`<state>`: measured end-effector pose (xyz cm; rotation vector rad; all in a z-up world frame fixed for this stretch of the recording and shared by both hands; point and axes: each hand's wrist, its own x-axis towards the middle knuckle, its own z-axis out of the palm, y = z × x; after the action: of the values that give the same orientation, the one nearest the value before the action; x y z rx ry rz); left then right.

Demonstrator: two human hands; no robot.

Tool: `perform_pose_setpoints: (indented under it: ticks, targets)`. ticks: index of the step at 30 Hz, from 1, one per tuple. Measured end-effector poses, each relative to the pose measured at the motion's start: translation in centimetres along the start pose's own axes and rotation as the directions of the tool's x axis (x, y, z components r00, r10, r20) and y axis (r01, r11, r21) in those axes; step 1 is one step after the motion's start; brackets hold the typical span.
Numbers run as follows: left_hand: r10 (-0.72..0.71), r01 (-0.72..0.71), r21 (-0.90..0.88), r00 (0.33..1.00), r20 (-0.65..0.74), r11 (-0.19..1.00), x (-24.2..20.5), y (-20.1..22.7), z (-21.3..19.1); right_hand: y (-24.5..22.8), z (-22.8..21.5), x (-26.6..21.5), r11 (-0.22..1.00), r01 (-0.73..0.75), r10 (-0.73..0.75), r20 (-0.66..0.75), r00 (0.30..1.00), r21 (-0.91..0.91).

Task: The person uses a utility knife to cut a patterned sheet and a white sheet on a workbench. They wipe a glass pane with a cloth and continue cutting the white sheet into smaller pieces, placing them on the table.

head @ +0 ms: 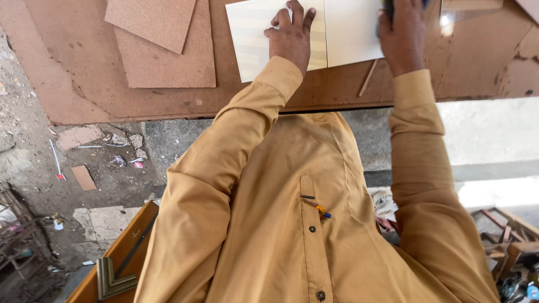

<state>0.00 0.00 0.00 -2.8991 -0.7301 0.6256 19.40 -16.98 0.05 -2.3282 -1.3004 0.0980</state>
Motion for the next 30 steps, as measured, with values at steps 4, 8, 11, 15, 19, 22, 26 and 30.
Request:
perform_pose_setpoints:
  ticks: [4, 8, 11, 15, 19, 22, 26, 30]
  targets:
    - [-0.016, 0.025, -0.100, 0.996, 0.091, 0.995, -0.4, -0.5, -1.0, 1.5, -3.4, 2.2, 0.996, 0.003, -0.010, -0.078, 0.997, -0.087]
    - [-0.132, 0.136, -0.101, 0.990, 0.041, 0.986, -0.4, 0.0, -1.4, -2.3, -5.3, 6.4, 0.966, 0.258, -0.260, 0.086, 0.962, 0.029]
    - [-0.304, 0.308, -0.157, 0.952, 0.047, 0.939, -0.5, 1.5, -1.4, -6.9, -3.4, 11.0, 0.851, 0.479, -0.523, 0.267, 0.810, 0.215]
    - [-0.432, 0.464, -0.326, 0.886, 0.168, 0.824, 0.2, 1.6, -1.7, -11.9, 0.5, 16.1, 0.689, 0.648, -0.723, 0.372, 0.582, 0.325]
    - [-0.423, 0.472, -0.402, 0.882, 0.210, 0.785, 0.6, 1.3, -2.1, -13.1, 3.9, 18.8, 0.597, 0.731, -0.788, 0.411, 0.459, 0.330]
    - [-0.425, 0.485, -0.411, 0.875, 0.234, 0.772, 0.8, 1.0, -2.9, -12.9, 5.5, 19.6, 0.559, 0.746, -0.815, 0.404, 0.415, 0.362]
    - [-0.406, 0.470, -0.420, 0.883, 0.237, 0.776, 0.9, 0.5, -3.6, -12.8, 6.5, 19.7, 0.525, 0.782, -0.832, 0.398, 0.387, 0.337]
    - [-0.358, 0.444, -0.419, 0.894, 0.270, 0.792, 0.8, -0.3, -4.2, -13.5, 6.2, 19.5, 0.483, 0.836, -0.842, 0.403, 0.359, 0.262]
